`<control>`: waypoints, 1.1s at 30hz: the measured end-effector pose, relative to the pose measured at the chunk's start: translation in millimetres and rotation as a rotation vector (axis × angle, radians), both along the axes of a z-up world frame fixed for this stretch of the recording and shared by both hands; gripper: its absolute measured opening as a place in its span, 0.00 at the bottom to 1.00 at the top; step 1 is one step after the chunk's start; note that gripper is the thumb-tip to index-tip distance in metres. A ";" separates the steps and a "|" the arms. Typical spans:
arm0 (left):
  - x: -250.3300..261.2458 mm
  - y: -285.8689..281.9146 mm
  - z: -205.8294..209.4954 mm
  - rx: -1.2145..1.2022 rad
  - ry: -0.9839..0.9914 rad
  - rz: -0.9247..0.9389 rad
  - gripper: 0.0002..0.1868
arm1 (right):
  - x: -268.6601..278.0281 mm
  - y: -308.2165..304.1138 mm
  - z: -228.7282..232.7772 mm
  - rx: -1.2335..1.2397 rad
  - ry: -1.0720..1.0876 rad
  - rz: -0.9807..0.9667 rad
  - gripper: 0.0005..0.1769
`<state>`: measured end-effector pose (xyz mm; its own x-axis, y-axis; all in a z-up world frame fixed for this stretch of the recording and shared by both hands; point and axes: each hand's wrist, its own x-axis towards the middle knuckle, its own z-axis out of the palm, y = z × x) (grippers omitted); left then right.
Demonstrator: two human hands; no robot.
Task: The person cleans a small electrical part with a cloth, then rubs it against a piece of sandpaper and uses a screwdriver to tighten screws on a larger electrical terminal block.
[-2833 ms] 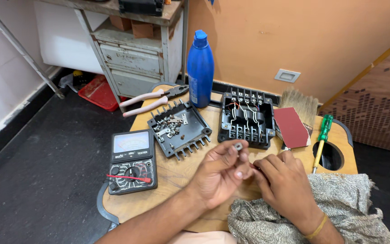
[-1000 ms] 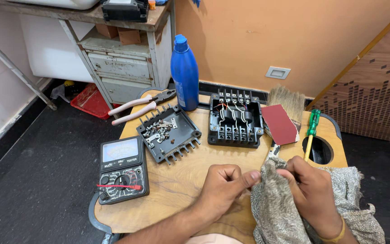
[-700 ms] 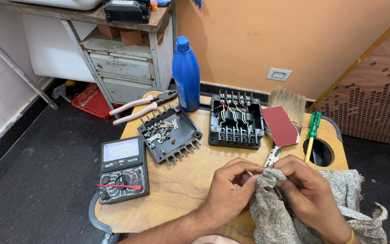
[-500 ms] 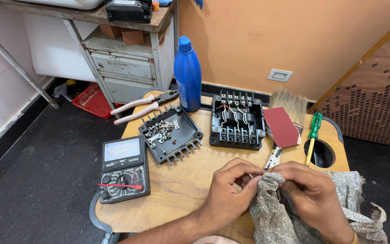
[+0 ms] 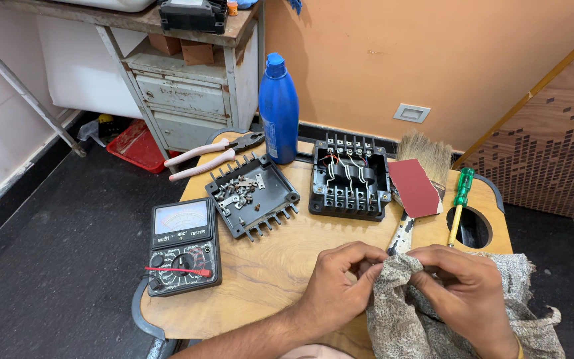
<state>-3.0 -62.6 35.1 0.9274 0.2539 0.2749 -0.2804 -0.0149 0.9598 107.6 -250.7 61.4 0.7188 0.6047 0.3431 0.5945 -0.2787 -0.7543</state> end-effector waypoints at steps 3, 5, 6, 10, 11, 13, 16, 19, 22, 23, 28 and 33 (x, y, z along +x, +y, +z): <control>-6.8 2.2 1.8 0.121 -0.186 0.011 0.08 | -3.3 1.4 -0.2 0.030 -0.043 0.006 0.12; -6.1 6.1 1.5 0.163 -0.200 0.014 0.07 | -2.8 3.7 1.0 -0.009 -0.089 0.028 0.11; -6.3 8.0 1.2 0.206 -0.213 0.014 0.06 | -2.8 5.1 1.5 -0.047 -0.133 0.047 0.10; -13.8 12.0 1.1 0.156 -0.227 0.045 0.06 | -4.2 7.5 2.6 -0.027 -0.038 0.108 0.11; -16.3 13.1 1.4 0.172 -0.187 0.046 0.05 | -5.3 6.7 2.2 -0.066 -0.052 0.101 0.11; -22.5 18.8 3.4 0.189 -0.150 0.055 0.04 | -4.8 5.7 0.7 -0.105 -0.070 0.103 0.11; -34.6 40.5 7.4 0.402 -0.305 0.156 0.02 | -0.6 0.7 -6.0 -0.140 -0.019 0.091 0.09; -41.6 61.9 14.0 0.652 -0.341 0.206 0.04 | 5.5 -9.7 -19.9 -0.167 -0.019 0.094 0.12; -46.5 81.6 25.3 0.880 -0.366 0.196 0.05 | 18.7 -30.3 -24.4 -0.017 0.260 0.163 0.13; -49.0 88.4 30.2 0.879 -0.369 0.241 0.05 | 27.5 -37.9 -19.7 0.057 0.257 0.311 0.13; -61.1 127.1 54.0 0.808 -0.351 0.467 0.05 | 31.3 -15.1 -28.3 -0.429 -0.049 0.649 0.16; -69.1 161.5 70.2 0.809 -0.244 0.473 0.05 | 12.1 29.1 13.6 -0.656 0.020 0.731 0.29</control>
<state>-72.1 98.9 105.3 0.6719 0.2355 0.7021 -0.2659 -0.8082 0.5255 119.6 -221.6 75.0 0.0935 0.9691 -0.2281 0.7760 -0.2145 -0.5931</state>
